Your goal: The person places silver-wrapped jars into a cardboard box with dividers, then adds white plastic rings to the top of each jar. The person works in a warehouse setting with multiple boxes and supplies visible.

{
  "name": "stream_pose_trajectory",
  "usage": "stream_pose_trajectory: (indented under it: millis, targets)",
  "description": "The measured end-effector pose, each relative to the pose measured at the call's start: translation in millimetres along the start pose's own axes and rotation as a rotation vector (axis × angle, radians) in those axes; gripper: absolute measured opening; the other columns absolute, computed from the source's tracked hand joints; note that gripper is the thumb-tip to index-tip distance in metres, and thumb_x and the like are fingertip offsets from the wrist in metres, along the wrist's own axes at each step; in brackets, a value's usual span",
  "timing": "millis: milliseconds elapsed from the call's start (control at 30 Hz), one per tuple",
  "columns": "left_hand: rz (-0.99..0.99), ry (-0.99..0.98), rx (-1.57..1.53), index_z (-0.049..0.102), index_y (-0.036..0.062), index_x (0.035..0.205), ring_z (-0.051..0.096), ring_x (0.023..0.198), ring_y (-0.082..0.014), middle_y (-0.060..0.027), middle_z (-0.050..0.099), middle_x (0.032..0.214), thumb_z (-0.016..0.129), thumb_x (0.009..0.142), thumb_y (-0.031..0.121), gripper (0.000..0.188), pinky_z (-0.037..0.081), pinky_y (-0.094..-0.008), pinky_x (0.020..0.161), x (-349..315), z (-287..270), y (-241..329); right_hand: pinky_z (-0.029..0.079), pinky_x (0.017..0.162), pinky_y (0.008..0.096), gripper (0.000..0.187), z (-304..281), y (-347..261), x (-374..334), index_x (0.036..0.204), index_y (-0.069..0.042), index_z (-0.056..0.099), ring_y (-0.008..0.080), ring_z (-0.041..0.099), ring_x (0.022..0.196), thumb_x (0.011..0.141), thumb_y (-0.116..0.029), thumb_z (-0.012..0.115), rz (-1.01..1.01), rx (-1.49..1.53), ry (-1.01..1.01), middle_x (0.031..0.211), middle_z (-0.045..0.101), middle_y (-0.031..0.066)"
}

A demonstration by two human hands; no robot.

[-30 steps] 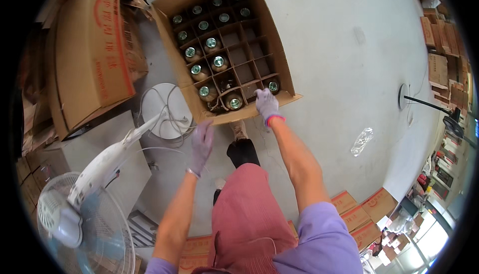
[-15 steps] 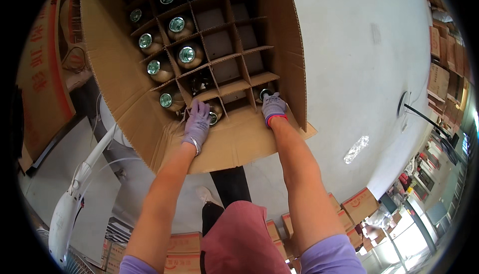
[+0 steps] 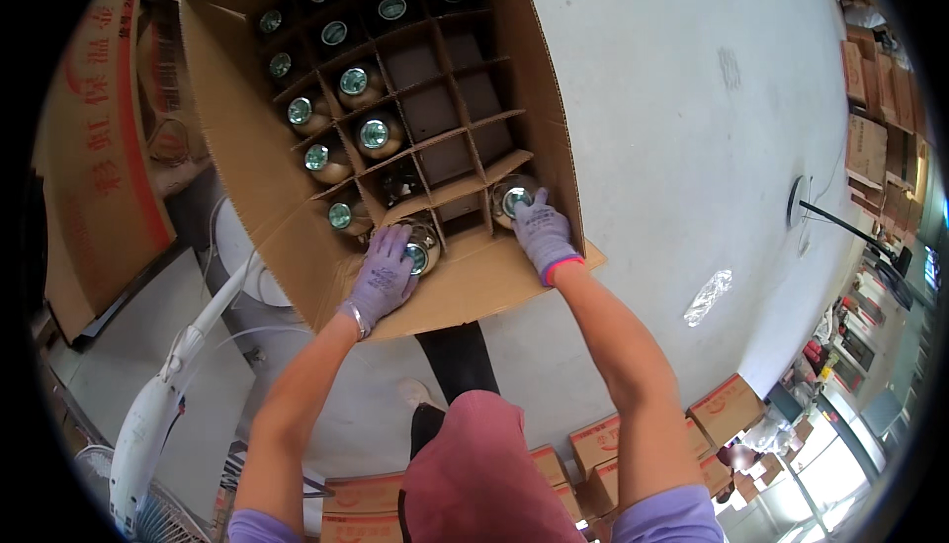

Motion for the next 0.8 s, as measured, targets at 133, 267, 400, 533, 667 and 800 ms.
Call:
stream_pose_trajectory:
  millis: [133, 267, 400, 533, 667, 800]
  targets:
    - [-0.369, 0.549, -0.684, 0.062, -0.0001, 0.087, 0.054, 0.111, -0.0309, -0.0199, 0.054, 0.123, 0.059, 0.087, 0.022, 0.022, 0.046, -0.0379, 0.090, -57, -76, -12, 0.055, 0.079, 0.0439, 0.032, -57, -8, -58, 0.101, -0.009, 0.060, 0.0378, 0.065, 0.094, 0.088, -0.037, 0.064, -0.135, 0.133, 0.271, 0.143, 0.037, 0.0258]
    - [-0.821, 0.671, -1.794, 0.062, 0.0079, 0.100, 0.057, 0.107, -0.0209, -0.0099, 0.058, 0.119, 0.054, 0.092, 0.028, 0.023, 0.047, -0.0371, 0.083, -122, -40, -38, 0.055, 0.075, 0.0437, 0.024, -102, -13, -112, 0.091, -0.006, 0.062, 0.0379, 0.066, 0.087, 0.085, -0.029, 0.069, -0.245, 0.326, 0.514, 0.139, 0.045, 0.0227]
    - [-0.722, 0.951, -2.415, 0.056, 0.0157, 0.122, 0.058, 0.106, -0.0184, -0.0036, 0.058, 0.123, 0.045, 0.094, 0.040, 0.038, 0.048, -0.0393, 0.081, -174, -64, 12, 0.053, 0.057, 0.0319, 0.023, -119, 5, -180, 0.093, -0.005, 0.061, 0.0220, 0.063, 0.065, 0.086, -0.026, 0.068, -0.118, 0.750, 0.574, 0.117, 0.058, 0.0131]
    - [-0.434, 0.999, -2.707, 0.047, 0.0195, 0.135, 0.055, 0.116, -0.0234, -0.0026, 0.051, 0.134, 0.044, 0.094, 0.041, 0.046, 0.045, -0.0495, 0.097, -213, -60, 67, 0.041, 0.040, 0.0182, 0.025, -70, 60, -224, 0.096, -0.009, 0.061, 0.0045, 0.049, 0.052, 0.092, -0.033, 0.062, 0.190, 1.792, 0.316, 0.074, 0.054, -0.0010]
    - [-0.161, 0.912, -2.678, 0.046, 0.0220, 0.137, 0.053, 0.120, -0.0238, -0.0004, 0.051, 0.136, 0.060, 0.088, 0.034, 0.052, 0.039, -0.0550, 0.104, -273, -12, 109, 0.037, 0.038, 0.0159, 0.025, -30, 42, -278, 0.097, -0.012, 0.061, 0.0015, 0.041, 0.046, 0.093, -0.037, 0.060, 0.108, 2.623, -0.170, 0.064, 0.048, -0.0046]
    - [0.245, 0.891, -2.804, 0.049, 0.0217, 0.136, 0.047, 0.128, -0.0230, -0.0008, 0.054, 0.134, 0.068, 0.084, 0.036, 0.058, 0.036, -0.0494, 0.109, -359, 42, 183, 0.037, 0.040, 0.0141, 0.026, 13, -22, -321, 0.101, -0.013, 0.060, -0.0006, 0.038, 0.042, 0.093, -0.037, 0.055, -0.276, 2.736, -0.778, 0.062, 0.048, -0.0055]
Point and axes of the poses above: each hand's wrist, its own x-axis towards the middle knuckle, its own z-axis out of the palm, y = z × x, the point moved 5 cm from there along x, towards the middle knuckle
